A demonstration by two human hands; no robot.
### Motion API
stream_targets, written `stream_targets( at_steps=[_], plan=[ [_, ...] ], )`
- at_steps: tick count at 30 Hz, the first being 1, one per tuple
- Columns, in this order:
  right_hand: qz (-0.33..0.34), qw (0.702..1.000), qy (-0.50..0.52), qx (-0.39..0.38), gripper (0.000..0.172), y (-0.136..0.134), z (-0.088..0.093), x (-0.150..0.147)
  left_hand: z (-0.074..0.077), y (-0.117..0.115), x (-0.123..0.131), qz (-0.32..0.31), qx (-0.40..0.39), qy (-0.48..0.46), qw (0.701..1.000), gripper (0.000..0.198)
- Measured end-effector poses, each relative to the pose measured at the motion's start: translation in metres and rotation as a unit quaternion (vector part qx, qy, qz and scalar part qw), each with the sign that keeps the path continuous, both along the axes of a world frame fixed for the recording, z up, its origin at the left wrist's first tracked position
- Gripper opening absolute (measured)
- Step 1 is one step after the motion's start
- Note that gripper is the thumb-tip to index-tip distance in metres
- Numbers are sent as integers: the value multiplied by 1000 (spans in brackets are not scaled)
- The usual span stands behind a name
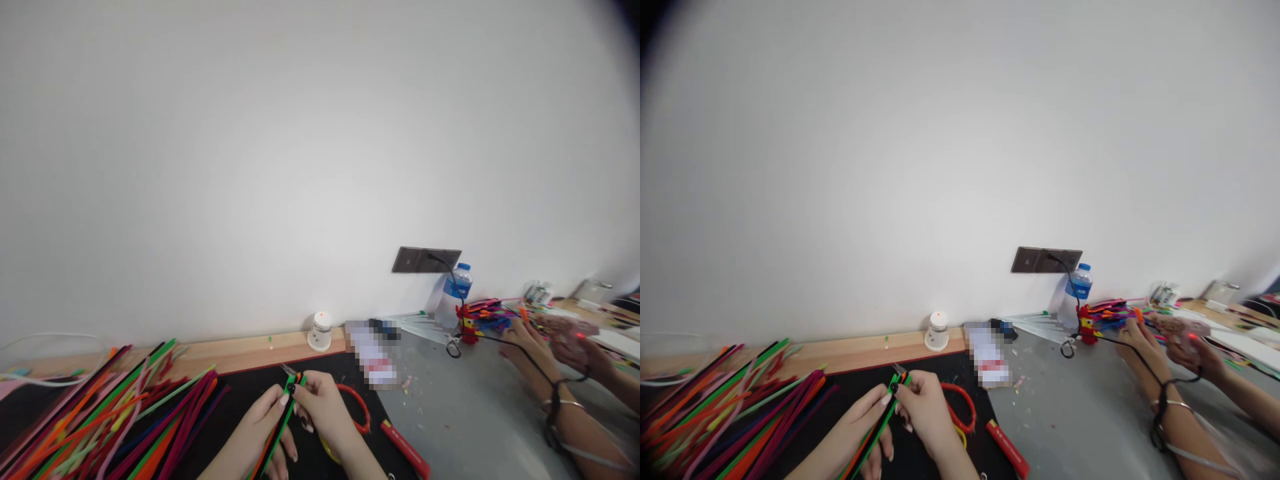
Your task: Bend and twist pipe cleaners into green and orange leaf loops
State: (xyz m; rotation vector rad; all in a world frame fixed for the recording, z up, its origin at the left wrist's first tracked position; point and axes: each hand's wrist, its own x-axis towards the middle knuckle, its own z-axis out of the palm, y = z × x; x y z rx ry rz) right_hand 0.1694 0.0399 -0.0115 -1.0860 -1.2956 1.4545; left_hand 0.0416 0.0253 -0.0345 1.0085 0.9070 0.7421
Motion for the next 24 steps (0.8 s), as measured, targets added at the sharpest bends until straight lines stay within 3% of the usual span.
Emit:
stream_targets(
  at_steps=[5, 24],
  plan=[
    [-26, 1000, -8, -2, 20, 1, -1, -1, -1, 2, 0, 33, 19, 4, 999, 39],
    [-15, 999, 45, -24, 17, 0, -2, 0, -8, 0, 1, 31, 72, 2, 997, 40]
  ],
)
